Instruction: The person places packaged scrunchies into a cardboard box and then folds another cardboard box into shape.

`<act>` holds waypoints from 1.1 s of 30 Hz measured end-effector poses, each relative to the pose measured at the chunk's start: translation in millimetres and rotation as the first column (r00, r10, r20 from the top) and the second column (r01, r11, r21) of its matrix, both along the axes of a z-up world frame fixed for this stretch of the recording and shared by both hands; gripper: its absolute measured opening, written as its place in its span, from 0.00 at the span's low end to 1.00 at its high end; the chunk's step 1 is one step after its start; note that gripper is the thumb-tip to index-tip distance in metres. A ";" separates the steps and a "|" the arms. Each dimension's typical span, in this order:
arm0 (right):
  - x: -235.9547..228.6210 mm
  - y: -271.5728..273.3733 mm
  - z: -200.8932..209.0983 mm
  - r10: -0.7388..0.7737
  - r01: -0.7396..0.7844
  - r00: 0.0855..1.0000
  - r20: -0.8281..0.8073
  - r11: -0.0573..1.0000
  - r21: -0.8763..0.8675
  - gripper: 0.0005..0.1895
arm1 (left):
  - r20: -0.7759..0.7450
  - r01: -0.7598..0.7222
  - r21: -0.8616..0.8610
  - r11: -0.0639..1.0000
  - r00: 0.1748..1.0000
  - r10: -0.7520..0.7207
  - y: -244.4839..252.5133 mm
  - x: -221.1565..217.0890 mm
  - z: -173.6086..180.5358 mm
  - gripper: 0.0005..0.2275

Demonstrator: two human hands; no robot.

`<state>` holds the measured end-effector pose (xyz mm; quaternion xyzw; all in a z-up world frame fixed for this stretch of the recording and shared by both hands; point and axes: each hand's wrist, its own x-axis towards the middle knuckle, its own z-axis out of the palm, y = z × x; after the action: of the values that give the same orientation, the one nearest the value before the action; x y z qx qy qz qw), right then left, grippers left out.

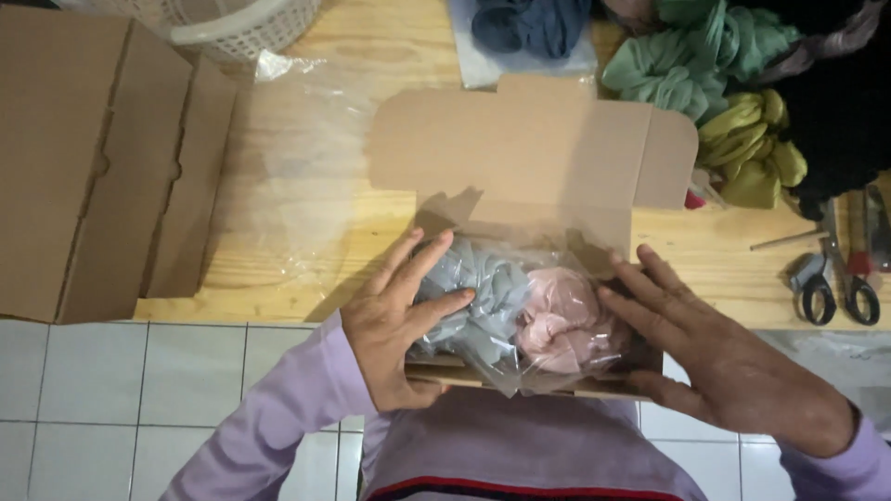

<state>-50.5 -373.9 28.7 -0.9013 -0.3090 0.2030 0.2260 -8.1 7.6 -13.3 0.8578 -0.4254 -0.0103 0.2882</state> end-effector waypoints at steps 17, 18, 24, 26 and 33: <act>2.8 15.8 -13.2 -0.037 0.019 0.961 0.273 0.997 0.068 0.65 | 0.028 -0.083 0.087 0.993 0.996 0.081 -20.7 3.7 0.5 0.47; 1.8 15.7 -14.6 -0.036 0.018 0.961 0.272 0.997 0.069 0.65 | 0.027 -0.084 0.088 0.993 0.996 0.082 -21.9 3.2 1.8 0.47; 3.3 20.6 -14.2 -0.030 0.012 0.980 0.197 0.996 0.091 0.74 | 0.049 -0.048 0.045 0.998 0.998 0.046 -23.0 6.9 4.3 0.39; 2.4 19.9 -13.3 -0.032 0.015 0.986 0.166 0.994 0.105 0.75 | 0.089 -0.043 -0.044 0.998 0.995 0.047 -23.5 5.0 -0.8 0.42; -0.7 14.8 -23.5 -0.100 0.086 0.993 0.067 0.979 0.185 0.80 | 0.129 -0.101 0.077 0.992 0.988 0.090 -30.6 0.8 1.8 0.38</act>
<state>-51.2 -359.2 5.2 -0.8975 -0.2919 0.1285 0.3046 -7.4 -23.0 -11.4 0.8874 -0.4001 0.0396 0.2254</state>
